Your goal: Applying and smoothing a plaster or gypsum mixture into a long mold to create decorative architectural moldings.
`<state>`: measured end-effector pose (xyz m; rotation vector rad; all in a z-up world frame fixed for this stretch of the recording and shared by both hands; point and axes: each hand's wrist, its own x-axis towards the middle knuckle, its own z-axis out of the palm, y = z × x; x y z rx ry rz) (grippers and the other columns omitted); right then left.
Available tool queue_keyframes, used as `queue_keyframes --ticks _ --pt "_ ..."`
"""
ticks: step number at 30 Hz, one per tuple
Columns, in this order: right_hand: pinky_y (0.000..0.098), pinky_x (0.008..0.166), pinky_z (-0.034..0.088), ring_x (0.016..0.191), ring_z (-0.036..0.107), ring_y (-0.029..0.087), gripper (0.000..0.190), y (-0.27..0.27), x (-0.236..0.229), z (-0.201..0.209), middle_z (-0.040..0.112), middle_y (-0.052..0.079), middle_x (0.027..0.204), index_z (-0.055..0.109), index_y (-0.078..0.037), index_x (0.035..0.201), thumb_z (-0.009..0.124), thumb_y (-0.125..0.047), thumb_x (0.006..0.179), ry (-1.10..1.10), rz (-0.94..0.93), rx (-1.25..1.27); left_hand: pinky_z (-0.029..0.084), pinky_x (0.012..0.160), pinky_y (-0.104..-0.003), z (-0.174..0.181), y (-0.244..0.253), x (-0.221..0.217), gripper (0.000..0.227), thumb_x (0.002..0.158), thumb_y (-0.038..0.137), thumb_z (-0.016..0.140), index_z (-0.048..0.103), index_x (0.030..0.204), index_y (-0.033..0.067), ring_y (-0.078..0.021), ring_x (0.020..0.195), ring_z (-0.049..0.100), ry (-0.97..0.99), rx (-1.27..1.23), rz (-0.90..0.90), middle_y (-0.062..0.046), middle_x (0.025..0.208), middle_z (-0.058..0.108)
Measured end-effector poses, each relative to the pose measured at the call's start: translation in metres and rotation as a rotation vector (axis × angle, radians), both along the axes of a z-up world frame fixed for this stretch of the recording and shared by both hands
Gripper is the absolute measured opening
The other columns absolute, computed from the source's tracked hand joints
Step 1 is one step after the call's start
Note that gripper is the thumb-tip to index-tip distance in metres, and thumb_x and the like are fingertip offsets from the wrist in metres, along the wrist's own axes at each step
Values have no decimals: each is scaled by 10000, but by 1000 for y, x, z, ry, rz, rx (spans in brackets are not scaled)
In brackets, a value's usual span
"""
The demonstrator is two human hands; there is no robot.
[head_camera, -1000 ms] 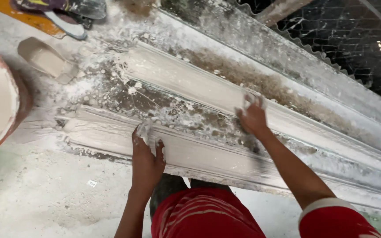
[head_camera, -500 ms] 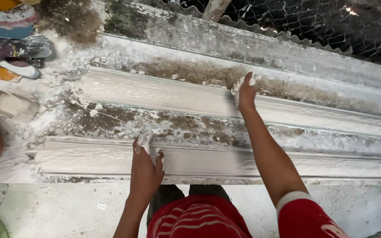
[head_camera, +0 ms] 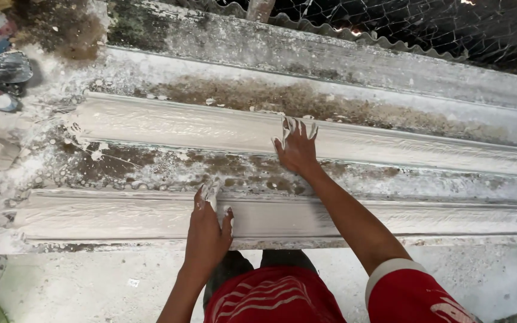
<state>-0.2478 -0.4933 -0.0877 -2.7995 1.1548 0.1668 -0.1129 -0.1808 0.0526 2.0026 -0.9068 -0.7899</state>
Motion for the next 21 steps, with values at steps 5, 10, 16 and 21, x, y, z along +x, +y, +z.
queue_keyframes --ticks 5,10,16,21 --pt "775 1158 53 1488 287 400 743 -42 -72 4 371 220 1577 350 -12 1560 440 -506 1012 17 24 -16 444 1030 -524 -15 -17 -46 476 934 72 632 474 1319 -157 -550 1292 487 -126 -76 4 -398 1453 408" --pt "780 1138 45 1468 300 399 742 -144 -240 -13 391 229 1535 354 -9 1555 459 -483 994 90 6 -80 440 1004 -528 -30 -67 -131 525 923 81 629 431 1335 -178 -534 1223 517 -102 -21 78 -409 1444 388" --pt "768 1205 78 1509 320 389 603 -270 -482 -4 439 167 1565 464 2 1454 466 -400 1005 133 -95 -148 445 1016 -533 -26 -160 -290 557 942 79 596 411 1414 -151 -526 1249 525 -68 -103 116 -393 1444 418" --pt "673 1163 181 1394 374 482 480 -347 -572 -9 488 273 1486 524 75 1399 454 -276 1080 -244 -166 -103 480 990 -546 -35 -203 -374 543 946 132 637 409 1355 -142 -557 1213 529 -87 -58 -18 -432 1474 357"
